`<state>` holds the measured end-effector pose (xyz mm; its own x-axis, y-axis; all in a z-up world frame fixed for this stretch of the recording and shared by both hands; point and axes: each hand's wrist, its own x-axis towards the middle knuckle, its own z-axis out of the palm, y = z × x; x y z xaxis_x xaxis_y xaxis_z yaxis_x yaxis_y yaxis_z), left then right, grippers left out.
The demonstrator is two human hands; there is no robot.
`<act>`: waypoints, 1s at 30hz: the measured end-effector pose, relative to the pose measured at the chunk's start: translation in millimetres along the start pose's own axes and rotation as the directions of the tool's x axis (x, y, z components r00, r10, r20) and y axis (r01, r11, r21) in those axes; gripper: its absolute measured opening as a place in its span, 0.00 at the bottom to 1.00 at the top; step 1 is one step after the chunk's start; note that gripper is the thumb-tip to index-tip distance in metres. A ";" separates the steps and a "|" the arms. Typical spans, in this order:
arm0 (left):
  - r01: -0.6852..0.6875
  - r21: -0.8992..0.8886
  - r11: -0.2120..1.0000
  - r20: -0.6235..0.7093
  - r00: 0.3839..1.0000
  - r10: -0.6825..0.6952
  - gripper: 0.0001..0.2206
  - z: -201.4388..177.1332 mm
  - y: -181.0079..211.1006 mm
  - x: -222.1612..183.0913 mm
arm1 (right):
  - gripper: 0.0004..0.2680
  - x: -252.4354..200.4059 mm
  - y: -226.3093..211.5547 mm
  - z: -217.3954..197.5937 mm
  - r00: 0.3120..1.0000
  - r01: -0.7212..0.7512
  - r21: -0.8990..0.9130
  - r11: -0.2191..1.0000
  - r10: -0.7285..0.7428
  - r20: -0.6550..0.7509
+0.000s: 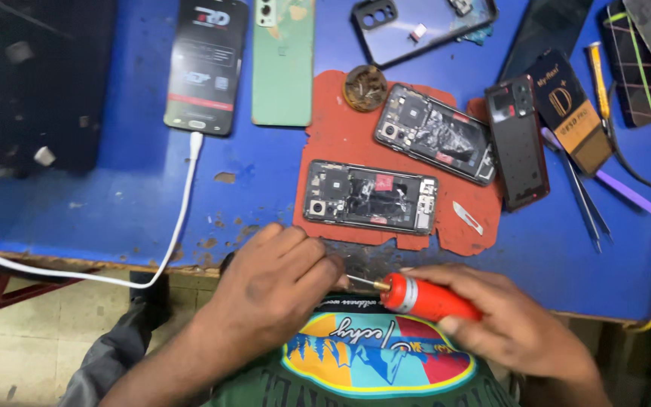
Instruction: The person uses a metal pick and a screwdriver to pry and unscrew components inside a disassembled smartphone. They then use a plastic spudger to separate internal parts and a toothbrush to clean the interior. The phone remains open on the workbench throughout the clip.
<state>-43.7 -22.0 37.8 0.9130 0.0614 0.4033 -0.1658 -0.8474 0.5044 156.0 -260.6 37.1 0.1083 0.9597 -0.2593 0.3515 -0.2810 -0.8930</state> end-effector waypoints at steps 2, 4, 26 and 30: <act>-0.016 -0.028 0.999 -0.011 1.000 0.015 0.05 5.9 0.0 0.4 | 0.24 4.9 -4.2 14.0 0.998 0.002 -0.178 0.984 -0.014 -0.067; -0.056 -0.018 0.998 -0.019 0.998 0.056 0.05 9.7 0.7 2.8 | 0.27 8.8 -10.7 27.9 0.977 -0.086 -0.392 0.916 0.000 -0.212; -0.031 0.104 0.994 0.078 0.997 0.023 0.17 51.3 -24.2 19.3 | 0.20 43.6 -15.4 -48.2 0.930 -0.248 -0.869 0.429 -0.147 -0.338; -0.016 0.091 0.996 0.095 0.995 0.007 0.17 53.3 -26.4 16.1 | 0.18 63.4 -20.2 -42.2 0.935 -0.171 -0.871 0.460 -0.202 -0.290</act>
<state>-4.7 -26.7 -9.8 0.9432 0.0050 0.3322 -0.1455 -0.8927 0.4265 195.1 -194.4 54.2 0.3005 0.9527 0.0446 0.9533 -0.2985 -0.0460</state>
